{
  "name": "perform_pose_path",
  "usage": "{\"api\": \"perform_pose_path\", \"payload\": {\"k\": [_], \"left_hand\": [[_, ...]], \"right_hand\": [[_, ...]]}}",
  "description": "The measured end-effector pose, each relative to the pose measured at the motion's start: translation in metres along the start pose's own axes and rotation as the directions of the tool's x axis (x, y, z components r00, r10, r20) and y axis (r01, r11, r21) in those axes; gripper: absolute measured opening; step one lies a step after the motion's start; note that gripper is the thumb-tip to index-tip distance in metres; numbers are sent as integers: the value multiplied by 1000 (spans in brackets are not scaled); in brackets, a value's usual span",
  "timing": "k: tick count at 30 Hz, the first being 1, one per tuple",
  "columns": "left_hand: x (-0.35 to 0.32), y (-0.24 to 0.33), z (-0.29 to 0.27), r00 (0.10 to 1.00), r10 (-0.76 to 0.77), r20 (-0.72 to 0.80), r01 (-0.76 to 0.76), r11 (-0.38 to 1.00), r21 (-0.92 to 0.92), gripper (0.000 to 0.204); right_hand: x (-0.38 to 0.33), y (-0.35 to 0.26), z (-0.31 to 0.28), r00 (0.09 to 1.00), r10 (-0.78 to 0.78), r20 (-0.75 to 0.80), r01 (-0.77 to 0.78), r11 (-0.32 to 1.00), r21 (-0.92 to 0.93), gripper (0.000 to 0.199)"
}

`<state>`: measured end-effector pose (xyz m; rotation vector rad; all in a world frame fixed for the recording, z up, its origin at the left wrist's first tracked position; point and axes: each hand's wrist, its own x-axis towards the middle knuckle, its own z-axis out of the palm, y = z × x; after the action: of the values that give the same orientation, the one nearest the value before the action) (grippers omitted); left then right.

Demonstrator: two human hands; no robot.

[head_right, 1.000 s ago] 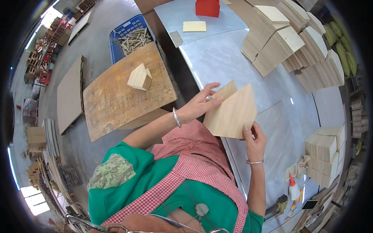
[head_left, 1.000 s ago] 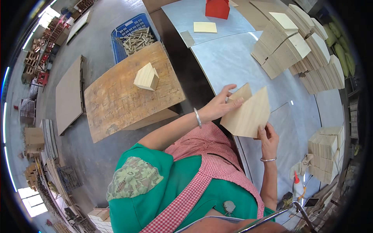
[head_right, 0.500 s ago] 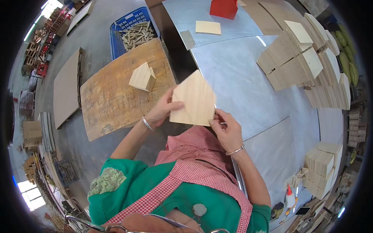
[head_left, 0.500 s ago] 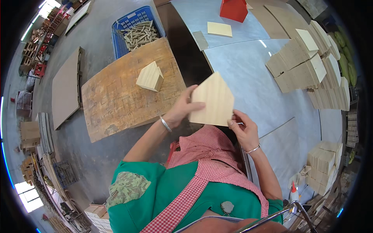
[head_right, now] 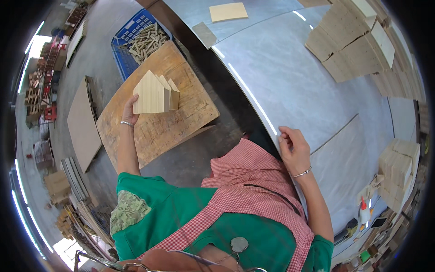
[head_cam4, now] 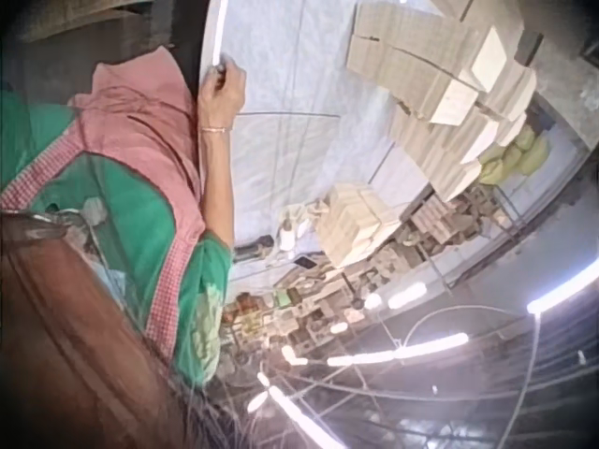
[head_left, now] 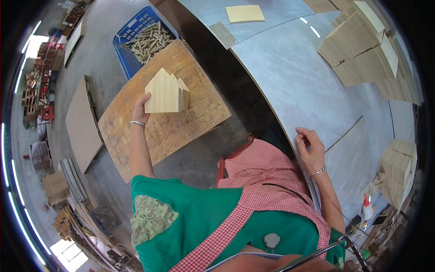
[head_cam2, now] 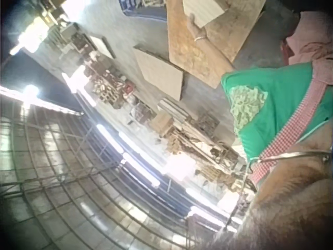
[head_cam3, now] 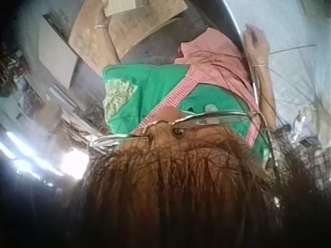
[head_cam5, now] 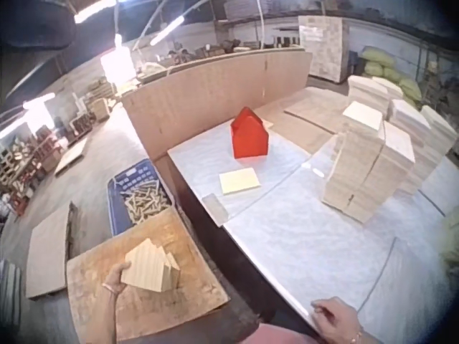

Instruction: Assembling wooden birdhouses or decorative boxes using wood glue and a pneumatic nail gun.

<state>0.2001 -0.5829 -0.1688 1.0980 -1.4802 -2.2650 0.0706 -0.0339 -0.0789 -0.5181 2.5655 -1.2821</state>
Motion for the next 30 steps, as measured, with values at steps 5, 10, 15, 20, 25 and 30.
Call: {"api": "perform_pose_path", "payload": {"k": [5, 10, 15, 20, 25, 30], "left_hand": [[38, -2, -15, 997, -77, -31, 78, 996, 48, 39], [58, -2, -25, 989, -123, -79, 129, 988, 85, 39], [51, -12, -21, 991, -73, -113, 89, 986, 143, 54], [24, -22, -10, 979, -161, -128, 174, 979, 105, 72], [3, -43, 1, 981, -108, -163, 128, 985, 117, 73], [-12, -57, 13, 964, -8, -267, 45, 990, 134, 66]], "right_hand": [[4, 5, 7, 996, 70, -51, -69, 998, 9, 19], [7, 7, 8, 995, 76, -70, -77, 997, 0, 18], [7, 15, 7, 992, 96, -81, -97, 995, -3, 17], [8, 16, 5, 989, 125, -76, -125, 992, 11, 16], [8, 18, 3, 990, 101, -95, -101, 995, 4, 15], [9, 23, 3, 992, 81, -100, -81, 997, 3, 14]]}}
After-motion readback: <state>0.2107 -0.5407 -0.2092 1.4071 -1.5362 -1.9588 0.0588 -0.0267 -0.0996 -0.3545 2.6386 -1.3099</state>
